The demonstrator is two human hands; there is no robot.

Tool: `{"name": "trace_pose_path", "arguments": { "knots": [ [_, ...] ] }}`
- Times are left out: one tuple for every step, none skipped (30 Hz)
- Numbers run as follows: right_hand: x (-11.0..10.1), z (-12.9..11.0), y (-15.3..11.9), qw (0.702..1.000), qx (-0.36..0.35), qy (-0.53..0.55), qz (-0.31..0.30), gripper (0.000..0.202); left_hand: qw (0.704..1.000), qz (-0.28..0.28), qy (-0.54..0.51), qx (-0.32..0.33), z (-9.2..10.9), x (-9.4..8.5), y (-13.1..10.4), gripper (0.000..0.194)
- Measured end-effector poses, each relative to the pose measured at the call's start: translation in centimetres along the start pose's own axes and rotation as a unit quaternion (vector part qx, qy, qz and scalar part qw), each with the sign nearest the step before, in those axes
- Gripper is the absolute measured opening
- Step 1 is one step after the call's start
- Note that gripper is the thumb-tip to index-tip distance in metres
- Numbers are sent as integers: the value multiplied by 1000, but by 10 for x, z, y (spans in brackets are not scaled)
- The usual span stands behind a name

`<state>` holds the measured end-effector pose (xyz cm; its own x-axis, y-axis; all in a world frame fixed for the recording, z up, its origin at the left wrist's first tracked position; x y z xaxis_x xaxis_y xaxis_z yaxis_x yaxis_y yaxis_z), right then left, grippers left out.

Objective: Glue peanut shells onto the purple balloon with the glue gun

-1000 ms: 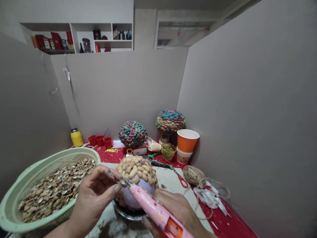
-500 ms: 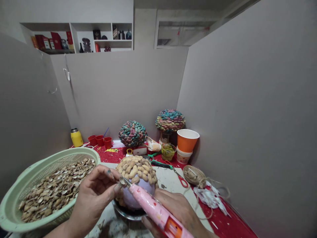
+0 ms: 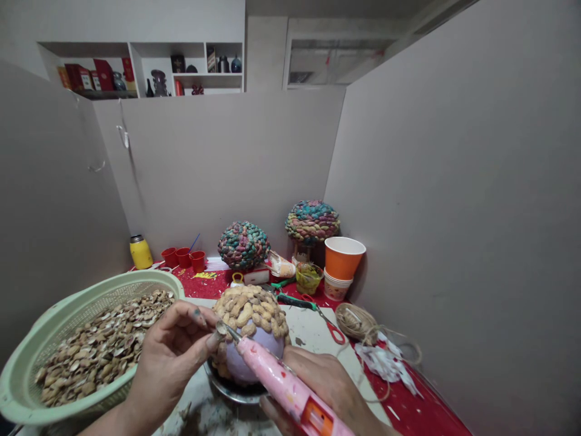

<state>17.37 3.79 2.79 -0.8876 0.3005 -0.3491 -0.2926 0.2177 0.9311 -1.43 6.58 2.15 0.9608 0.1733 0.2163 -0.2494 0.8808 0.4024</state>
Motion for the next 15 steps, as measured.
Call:
{"name": "trace_pose_path", "arguments": {
  "knots": [
    [1, 1, -1, 1000, 2, -2, -5, 23, 1000, 1, 1, 3, 0, 0, 0, 16],
    [2, 1, -1, 1000, 2, -5, -9, 23, 1000, 1, 2, 5, 0, 0, 1, 15],
    [2, 2, -2, 1000, 4, -6, -10, 23, 1000, 3, 3, 6, 0, -1, 1, 15],
    [2, 2, -2, 1000, 4, -6, -9, 24, 1000, 4, 5, 7, 0, -1, 2, 15],
    [2, 2, -3, 1000, 4, -6, -6, 24, 1000, 5, 7, 6, 0, -2, 2, 15],
    [2, 2, -3, 1000, 3, -5, -2, 25, 1000, 6, 9, 6, -1, -3, 2, 15],
    [2, 2, -3, 1000, 3, -6, 1, 26, 1000, 7, 10, 6, -2, -3, 2, 15],
    [2, 1, -4, 1000, 1, -5, 0, 25, 1000, 8, 11, 7, -2, -4, 2, 16],
    [2, 1, -4, 1000, 1, -5, 0, 25, 1000, 9, 10, 7, -3, -5, 2, 16],
    [3, 1, -4, 1000, 0, -6, -1, 24, 1000, 9, 9, 8, -4, -5, 2, 16],
    [3, 1, -4, 1000, -1, -7, -1, 24, 1000, 9, 6, 7, -4, -6, 2, 16],
    [3, 1, -4, 1000, -1, -7, -2, 23, 1000, 9, 4, 7, -4, -6, 2, 16],
    [3, 1, -4, 1000, 0, -6, -3, 23, 1000, 11, 3, 7, -4, -5, 2, 16],
    [3, 1, -4, 1000, 0, -6, -4, 24, 1000, 12, 2, 7, -3, -5, 2, 16],
    [3, 1, -4, 1000, 1, -6, -6, 25, 1000, 15, 3, 8, -2, -5, 3, 16]
  ]
}}
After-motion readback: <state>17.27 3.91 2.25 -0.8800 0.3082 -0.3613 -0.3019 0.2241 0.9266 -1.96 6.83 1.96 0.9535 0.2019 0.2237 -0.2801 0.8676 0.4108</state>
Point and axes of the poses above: each hand's wrist, its own y-axis towards the middle knuckle, its own x-axis out of the palm, z = x × y, the point moved 8 cm from there along y, towards the middle knuckle, and after that the axes turned 10 degrees about z, right-handed, at the moved point
